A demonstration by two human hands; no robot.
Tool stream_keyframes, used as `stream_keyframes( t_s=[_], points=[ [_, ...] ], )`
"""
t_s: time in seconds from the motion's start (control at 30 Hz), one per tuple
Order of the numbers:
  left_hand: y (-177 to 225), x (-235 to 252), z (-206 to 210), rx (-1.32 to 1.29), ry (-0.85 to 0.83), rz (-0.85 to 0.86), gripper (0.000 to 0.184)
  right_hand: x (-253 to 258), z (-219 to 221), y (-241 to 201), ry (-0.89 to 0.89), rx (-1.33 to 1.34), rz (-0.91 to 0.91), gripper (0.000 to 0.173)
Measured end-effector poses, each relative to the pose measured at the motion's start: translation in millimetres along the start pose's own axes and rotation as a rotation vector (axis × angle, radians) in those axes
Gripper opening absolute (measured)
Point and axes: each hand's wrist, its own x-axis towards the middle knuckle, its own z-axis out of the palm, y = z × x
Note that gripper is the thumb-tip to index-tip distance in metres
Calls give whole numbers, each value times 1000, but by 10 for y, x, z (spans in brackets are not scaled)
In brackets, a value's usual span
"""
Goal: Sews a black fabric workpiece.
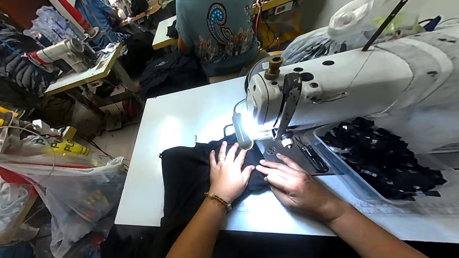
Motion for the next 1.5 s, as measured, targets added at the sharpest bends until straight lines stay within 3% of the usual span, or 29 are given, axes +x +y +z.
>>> stream_keyframes(
  t_s=[0.57,0.8,1.5],
  points=[
    [-16,53,0,-19,17,-4,51,5,33,10,1,-22,26,28],
    [90,176,23,-103,222,-77,41,9,39,0,9,-18,40,27],
    [95,177,93,-25,235,-99,45,2,56,9,9,-25,43,28]
  ],
)
